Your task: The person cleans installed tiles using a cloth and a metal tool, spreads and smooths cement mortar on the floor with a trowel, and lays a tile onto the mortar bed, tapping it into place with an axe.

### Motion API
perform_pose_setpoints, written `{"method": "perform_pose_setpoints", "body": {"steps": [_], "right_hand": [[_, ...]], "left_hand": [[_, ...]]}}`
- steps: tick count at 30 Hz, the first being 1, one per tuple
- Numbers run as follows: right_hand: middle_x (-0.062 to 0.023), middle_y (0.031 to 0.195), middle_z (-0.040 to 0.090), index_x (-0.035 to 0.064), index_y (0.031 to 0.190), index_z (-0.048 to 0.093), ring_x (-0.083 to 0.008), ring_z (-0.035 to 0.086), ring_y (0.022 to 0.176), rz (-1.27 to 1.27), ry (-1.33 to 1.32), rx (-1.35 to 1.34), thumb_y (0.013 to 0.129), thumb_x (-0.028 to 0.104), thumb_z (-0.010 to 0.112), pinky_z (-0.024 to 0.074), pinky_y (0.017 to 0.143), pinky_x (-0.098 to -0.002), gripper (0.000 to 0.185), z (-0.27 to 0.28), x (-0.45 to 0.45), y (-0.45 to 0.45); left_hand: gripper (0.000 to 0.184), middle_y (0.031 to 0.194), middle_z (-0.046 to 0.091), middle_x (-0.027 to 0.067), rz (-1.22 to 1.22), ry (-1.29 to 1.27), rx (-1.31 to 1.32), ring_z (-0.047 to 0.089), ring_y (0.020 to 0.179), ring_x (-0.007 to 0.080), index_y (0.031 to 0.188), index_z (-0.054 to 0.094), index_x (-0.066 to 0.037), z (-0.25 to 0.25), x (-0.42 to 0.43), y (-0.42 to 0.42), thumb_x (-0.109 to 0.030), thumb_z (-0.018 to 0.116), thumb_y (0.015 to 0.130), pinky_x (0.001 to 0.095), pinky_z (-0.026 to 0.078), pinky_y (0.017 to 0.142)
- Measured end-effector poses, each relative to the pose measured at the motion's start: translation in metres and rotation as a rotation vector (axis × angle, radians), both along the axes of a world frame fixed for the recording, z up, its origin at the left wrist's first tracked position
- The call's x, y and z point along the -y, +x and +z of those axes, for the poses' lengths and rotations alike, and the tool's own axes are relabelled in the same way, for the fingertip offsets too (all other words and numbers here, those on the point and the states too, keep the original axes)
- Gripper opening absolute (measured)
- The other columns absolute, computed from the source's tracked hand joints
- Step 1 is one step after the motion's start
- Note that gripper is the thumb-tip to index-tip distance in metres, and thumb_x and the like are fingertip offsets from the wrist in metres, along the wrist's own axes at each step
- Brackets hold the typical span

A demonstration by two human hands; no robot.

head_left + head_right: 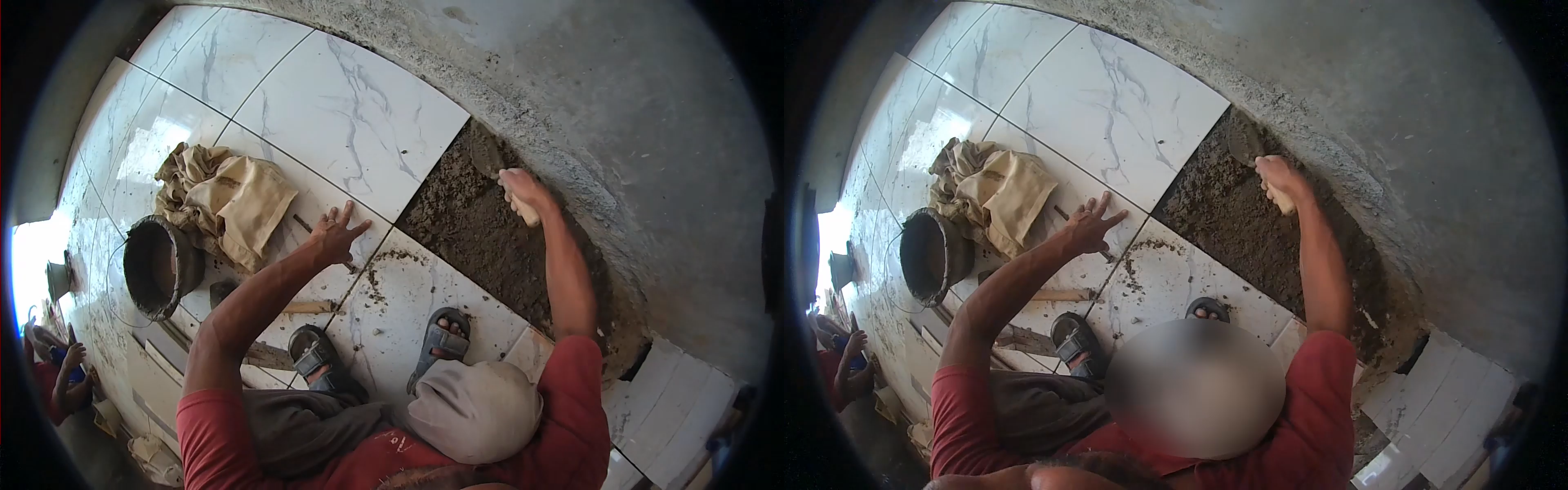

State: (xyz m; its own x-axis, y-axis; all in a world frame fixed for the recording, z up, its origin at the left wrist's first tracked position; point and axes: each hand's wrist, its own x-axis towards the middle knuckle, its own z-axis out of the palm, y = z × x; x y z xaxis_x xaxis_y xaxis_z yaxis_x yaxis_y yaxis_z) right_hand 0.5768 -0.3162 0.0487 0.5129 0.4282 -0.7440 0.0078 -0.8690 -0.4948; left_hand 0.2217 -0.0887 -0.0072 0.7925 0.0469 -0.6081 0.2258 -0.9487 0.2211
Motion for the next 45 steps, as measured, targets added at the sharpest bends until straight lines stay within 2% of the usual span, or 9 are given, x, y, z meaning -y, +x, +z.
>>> {"method": "perform_pose_setpoints", "body": {"steps": [11,16,18,22,28,30,31,39,45], "right_hand": [[-0.0069,0.063,0.051,0.0032,0.094,0.051,-0.0176,0.052,0.044,0.06,0.052,-0.361,0.094,0.038,0.044,0.0443,0.035,-0.0319,0.036,-0.025,0.039,-0.127],[-0.017,0.064,0.053,0.0002,0.092,0.051,-0.03,0.057,0.05,0.569,0.189,0.03,0.093,0.033,0.042,0.0491,0.05,-0.0449,0.034,-0.031,0.071,-0.159],[-0.0261,0.08,0.06,-0.0008,0.098,0.049,-0.0404,0.063,0.07,0.914,-0.024,0.451,0.094,0.029,0.038,0.0509,0.064,-0.0497,0.032,-0.068,0.087,-0.121],[-0.0276,0.113,0.057,0.0032,0.115,0.045,-0.0441,0.057,0.102,0.656,-0.458,0.488,0.095,0.031,0.037,0.0465,0.082,-0.0544,0.035,0.006,0.038,-0.049],[-0.0252,0.112,0.058,0.003,0.122,0.044,-0.0395,0.063,0.09,0.643,-0.353,0.822,0.096,0.037,0.036,0.0523,0.068,-0.0493,0.044,-0.042,0.035,0.009],[-0.0147,0.099,0.059,0.0033,0.114,0.048,-0.0273,0.062,0.071,-0.048,-0.08,0.168,0.095,0.04,0.038,0.052,0.054,-0.0412,0.042,-0.042,0.013,-0.015],[-0.0084,0.084,0.053,0.0033,0.106,0.049,-0.0174,0.053,0.059,-0.051,-0.005,0.076,0.094,0.041,0.041,0.0493,0.048,-0.0364,0.04,-0.046,0.007,-0.025],[-0.0069,0.086,0.05,0.0031,0.096,0.049,-0.0161,0.053,0.058,0.137,-0.044,-0.378,0.095,0.036,0.043,0.0478,0.037,-0.0347,0.033,-0.032,0.032,-0.133],[-0.0227,0.085,0.058,0.002,0.095,0.05,-0.0387,0.058,0.076,0.464,0.025,0.108,0.094,0.035,0.041,0.0474,0.065,-0.0466,0.035,-0.025,0.06,-0.18]], "left_hand": [[0.096,0.151,0.005,0.0271,-0.015,0.016,-0.042,0.026,0.133,0.0491,0.146,0.023,-0.033,0.005,0.002,0.006,-0.032,0.078,0.068,0.0516,0.031,0.104],[0.093,0.152,0.006,0.0248,-0.011,0.004,-0.023,0.026,0.133,0.0475,0.145,0.026,-0.034,0.0,-0.001,0.002,-0.033,0.078,0.068,0.049,0.032,0.103],[0.093,0.152,0.005,0.0246,-0.015,0.0,-0.027,0.026,0.133,0.0475,0.145,0.026,-0.034,0.001,-0.004,0.004,-0.032,0.078,0.068,0.0491,0.031,0.103],[0.094,0.152,0.007,0.025,-0.011,-0.011,-0.01,0.026,0.133,0.0486,0.145,0.026,-0.033,0.0,-0.002,-0.001,-0.03,0.078,0.068,0.0509,0.031,0.104],[0.093,0.151,0.008,0.026,-0.009,-0.008,-0.006,0.028,0.132,0.0497,0.145,0.026,-0.032,0.003,-0.003,0.004,-0.029,0.078,0.068,0.052,0.032,0.103],[0.093,0.151,0.008,0.0262,0.0,-0.019,-0.011,0.028,0.132,0.0498,0.145,0.026,-0.032,0.002,-0.001,0.002,-0.029,0.078,0.068,0.0522,0.032,0.104],[0.094,0.151,0.007,0.0263,0.0,-0.013,-0.008,0.028,0.131,0.0499,0.145,0.026,-0.033,0.002,-0.001,0.002,-0.029,0.079,0.068,0.0522,0.032,0.104],[0.094,0.151,0.007,0.0264,-0.026,0.019,-0.029,0.028,0.131,0.05,0.145,0.026,-0.033,0.0,0.001,0.003,-0.031,0.078,0.068,0.052,0.032,0.104],[0.095,0.151,0.007,0.0264,-0.038,0.007,-0.057,0.028,0.132,0.0493,0.146,0.024,-0.033,0.004,-0.004,0.004,-0.031,0.077,0.068,0.0511,0.033,0.103]]}}
